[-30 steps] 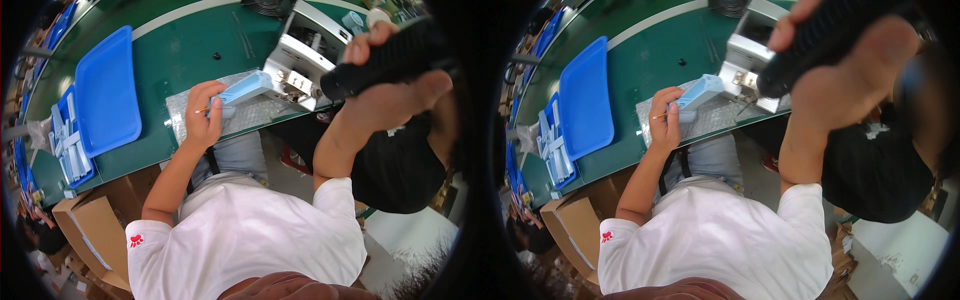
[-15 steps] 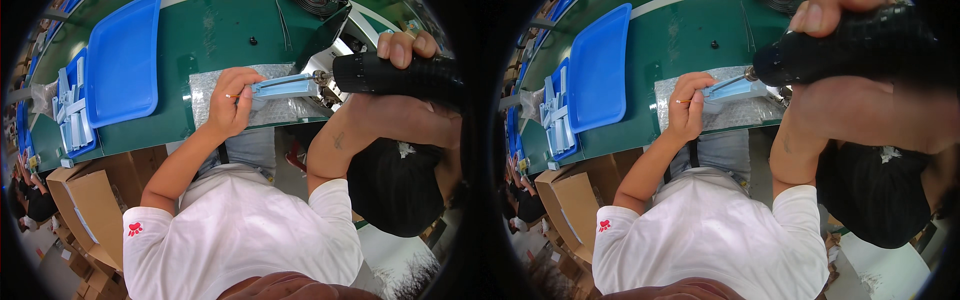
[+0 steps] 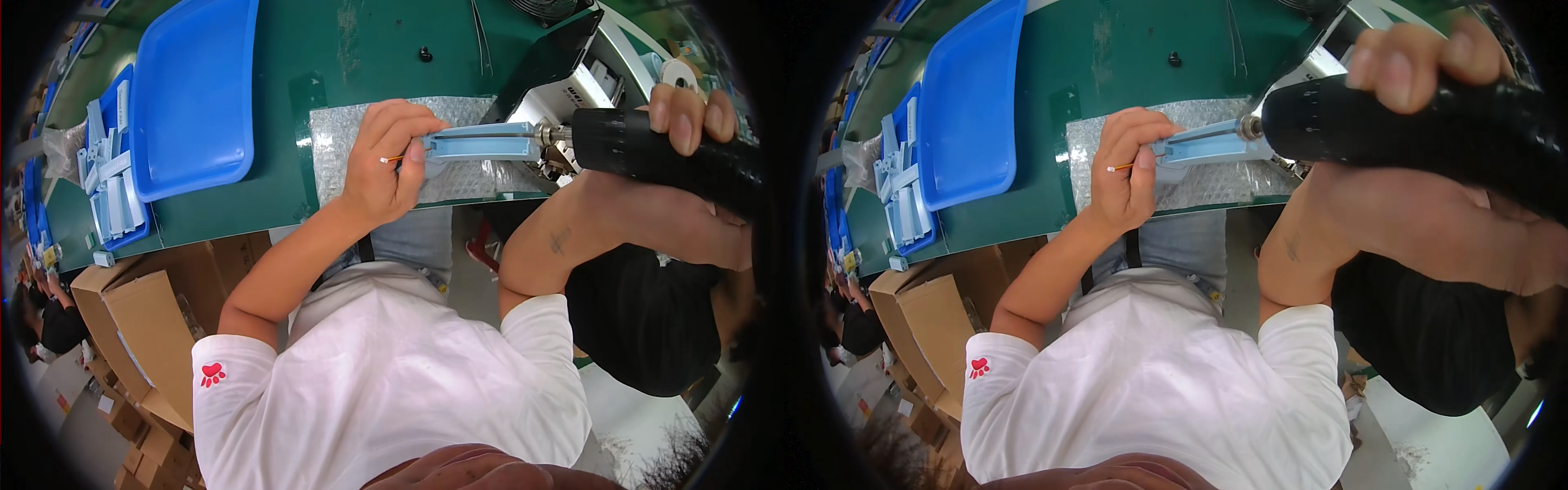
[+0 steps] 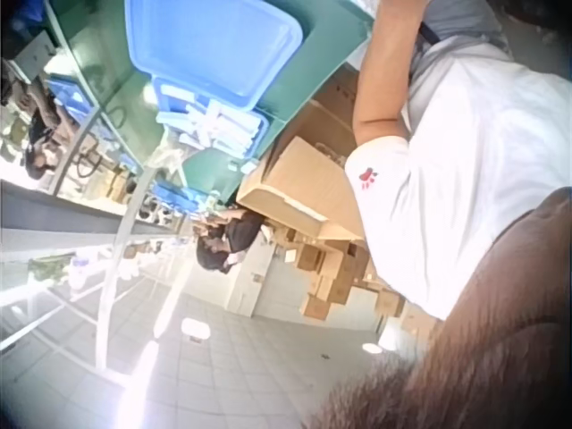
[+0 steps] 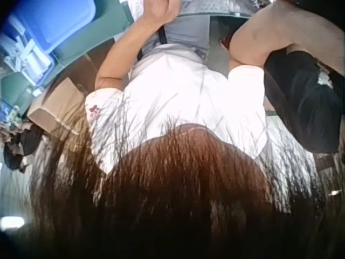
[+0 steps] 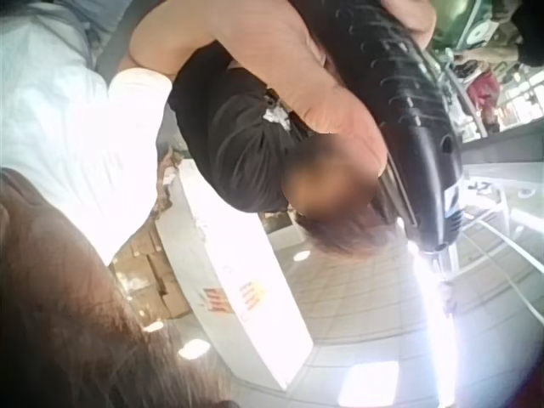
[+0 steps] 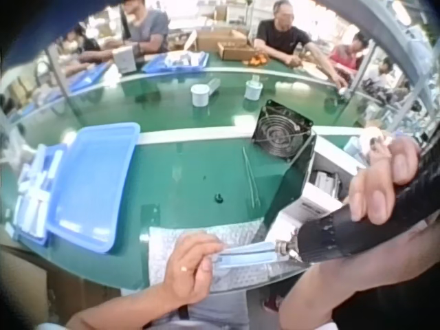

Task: The person uses a handheld power tool to drive screws into light blue plastic components at a green assembly table. They repeatedly pick up parts from a blue bin, secure them with the tool, and place the finished units onto the table. The process is repetitive and involves handling multiple identical plastic pieces.

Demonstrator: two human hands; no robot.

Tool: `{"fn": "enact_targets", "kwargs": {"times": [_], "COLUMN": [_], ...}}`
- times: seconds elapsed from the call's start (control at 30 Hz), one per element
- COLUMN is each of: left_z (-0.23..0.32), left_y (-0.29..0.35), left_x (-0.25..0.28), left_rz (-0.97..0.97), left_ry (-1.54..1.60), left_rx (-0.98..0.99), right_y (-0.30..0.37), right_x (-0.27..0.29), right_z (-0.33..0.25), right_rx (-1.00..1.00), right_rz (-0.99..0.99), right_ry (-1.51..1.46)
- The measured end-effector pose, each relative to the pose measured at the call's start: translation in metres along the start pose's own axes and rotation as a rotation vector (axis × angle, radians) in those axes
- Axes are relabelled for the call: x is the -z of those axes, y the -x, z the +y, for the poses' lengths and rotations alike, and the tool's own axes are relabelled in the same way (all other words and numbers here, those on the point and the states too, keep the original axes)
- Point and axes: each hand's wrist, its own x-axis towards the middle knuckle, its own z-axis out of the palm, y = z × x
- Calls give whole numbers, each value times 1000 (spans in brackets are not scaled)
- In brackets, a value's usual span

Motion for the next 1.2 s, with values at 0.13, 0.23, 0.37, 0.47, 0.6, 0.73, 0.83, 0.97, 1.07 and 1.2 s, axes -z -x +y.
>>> {"fn": "enact_targets", "kwargs": {"times": [0.13,0.23,0.37,0.47,0.6,0.73,0.83,0.97,1.07,1.2], "left_z": [1,2,4,10,12,18,21,18,16,13], "left_y": [1,2,-2,-4,-6,-4,3,7,8,7], "left_x": [0,1,-1,0,5,-4,-15,-20,-19,-20], "left_rz": [-33,-30,-38,-88,0,24,40,80,90,95], "left_ry": [-44,-51,-37,-94,-151,-133,-122,-9,80,111], "left_rx": [-34,-23,-21,-38,87,142,150,165,185,164], "right_y": [4,6,24,18,-10,-14,-17,-14,-11,-1], "right_x": [3,5,-24,-14,7,20,3,-13,7,18], "right_z": [-1,-3,8,7,-46,-66,-48,-30,-38,-59], "right_rx": [7,25,29,28,-67,9,278,406,120,-108], "right_rz": [59,86,97,-84,-254,-71,124,161,162,90], "right_ry": [3,0,-222,-233,-245,113,566,734,418,256]}}
